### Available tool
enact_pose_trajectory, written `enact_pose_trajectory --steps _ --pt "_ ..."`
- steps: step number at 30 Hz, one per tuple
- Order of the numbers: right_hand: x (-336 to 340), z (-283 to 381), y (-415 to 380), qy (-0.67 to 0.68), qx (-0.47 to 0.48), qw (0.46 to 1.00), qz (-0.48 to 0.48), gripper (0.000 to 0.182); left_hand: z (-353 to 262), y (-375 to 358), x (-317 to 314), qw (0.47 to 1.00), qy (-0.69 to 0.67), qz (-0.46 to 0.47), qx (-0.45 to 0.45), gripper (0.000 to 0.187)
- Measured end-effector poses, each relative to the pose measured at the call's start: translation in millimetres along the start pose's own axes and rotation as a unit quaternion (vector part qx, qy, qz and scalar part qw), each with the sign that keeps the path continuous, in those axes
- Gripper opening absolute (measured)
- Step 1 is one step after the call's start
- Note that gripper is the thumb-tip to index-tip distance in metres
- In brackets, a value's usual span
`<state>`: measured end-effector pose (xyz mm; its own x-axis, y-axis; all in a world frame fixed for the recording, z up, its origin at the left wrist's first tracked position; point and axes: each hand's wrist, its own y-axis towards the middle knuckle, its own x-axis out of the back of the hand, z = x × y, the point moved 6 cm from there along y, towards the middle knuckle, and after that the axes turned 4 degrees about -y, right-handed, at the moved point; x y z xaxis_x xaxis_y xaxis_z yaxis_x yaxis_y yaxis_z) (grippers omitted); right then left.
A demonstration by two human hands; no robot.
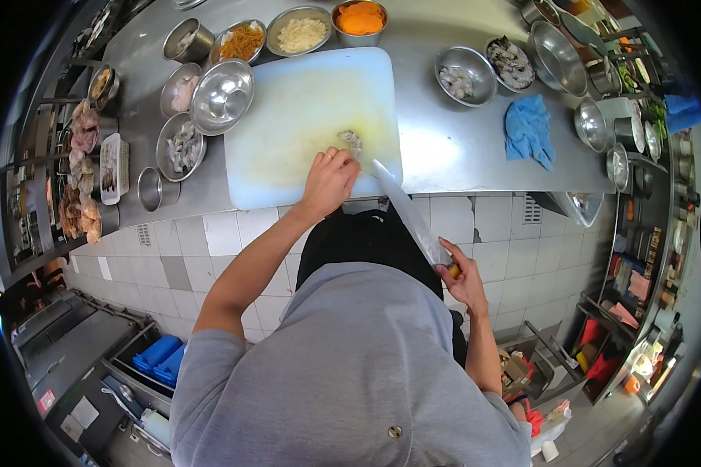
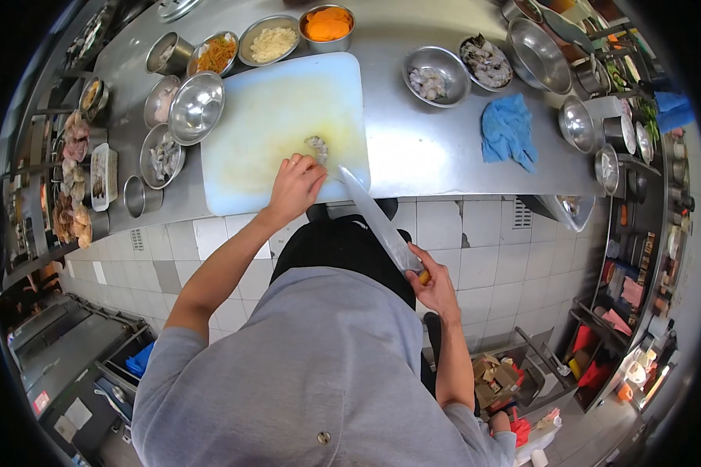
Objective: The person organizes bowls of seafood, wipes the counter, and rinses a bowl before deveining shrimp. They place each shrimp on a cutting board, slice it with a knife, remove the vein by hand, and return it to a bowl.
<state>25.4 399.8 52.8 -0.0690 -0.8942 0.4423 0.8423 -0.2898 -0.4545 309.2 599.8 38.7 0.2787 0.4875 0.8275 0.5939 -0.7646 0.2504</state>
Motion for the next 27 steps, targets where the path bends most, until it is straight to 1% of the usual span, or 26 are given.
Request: enact_pose_trajectory --steps 3,5,6,8,12,13,15,17,18,19,20,22,23,25,26,27 --pt "5.3 -1.7 2.9 -0.003 0.011 1.000 -0.005 0.059 4.4 -3.0 3.4 1.000 -0.001 -0.017 0.009 0.006" --pt "9.7 2.0 8.4 -0.015 0.014 1.000 -0.006 0.059 10.1 -9.5 8.0 0.998 -0.027 -0.020 0.047 0.005" --pt "10.2 6.5 13.6 -0.023 0.030 0.999 -0.009 0.059 12.7 -14.0 11.7 0.997 -0.040 -0.022 0.067 0.004" --pt "10.6 17.2 28.3 -0.041 0.062 0.997 -0.011 0.058 16.0 -23.3 16.8 0.995 -0.046 -0.006 0.086 0.003" --pt "6.1 35.8 52.0 -0.087 0.081 0.993 0.006 0.060 26.6 -53.0 44.2 0.991 -0.075 0.017 0.106 0.004" --pt "6.8 38.3 55.8 -0.094 0.083 0.992 0.014 0.061 34.7 -67.1 55.0 0.976 -0.132 0.030 0.172 0.006" --pt "7.5 35.1 62.2 -0.113 0.079 0.990 0.028 0.063 50.8 -107.1 81.0 0.920 -0.246 0.048 0.302 0.011" --pt "7.5 24.5 68.1 -0.137 0.072 0.987 0.039 0.063 100.3 -187.8 89.1 0.855 -0.304 0.068 0.415 0.016" --pt "6.9 24.3 70.5 -0.122 0.081 0.989 0.036 0.063 120.6 -234.3 96.8 0.788 -0.321 0.069 0.521 0.049" --pt "6.1 24.3 73.0 -0.106 0.089 0.990 0.032 0.064 112.0 -249.0 130.6 0.855 -0.016 0.101 0.509 0.088" --pt "6.3 24.2 76.0 -0.091 0.096 0.991 0.029 0.064 108.6 -277.6 144.9 0.733 0.126 0.246 0.622 0.108" --pt "6.1 26.6 83.1 -0.107 0.092 0.989 0.041 0.063 155.8 -372.8 139.5 0.800 -0.019 0.075 0.596 0.098" --pt "6.3 28.0 85.5 -0.107 0.095 0.989 0.042 0.062 165.0 -396.0 143.9 0.803 -0.020 0.034 0.595 0.090" --pt "8.7 28.7 92.9 -0.104 0.105 0.988 0.042 0.061 167.7 -410.3 154.8 0.806 -0.024 -0.054 0.589 0.076" --pt "9.1 25.4 96.3 -0.099 0.110 0.988 0.038 0.060 166.3 -418.7 156.9 0.794 -0.013 -0.084 0.601 0.067" --pt "11.3 23.8 101.1 -0.094 0.115 0.988 0.029 0.059 159.9 -407.6 162.4 0.785 -0.002 -0.115 0.609 0.059"
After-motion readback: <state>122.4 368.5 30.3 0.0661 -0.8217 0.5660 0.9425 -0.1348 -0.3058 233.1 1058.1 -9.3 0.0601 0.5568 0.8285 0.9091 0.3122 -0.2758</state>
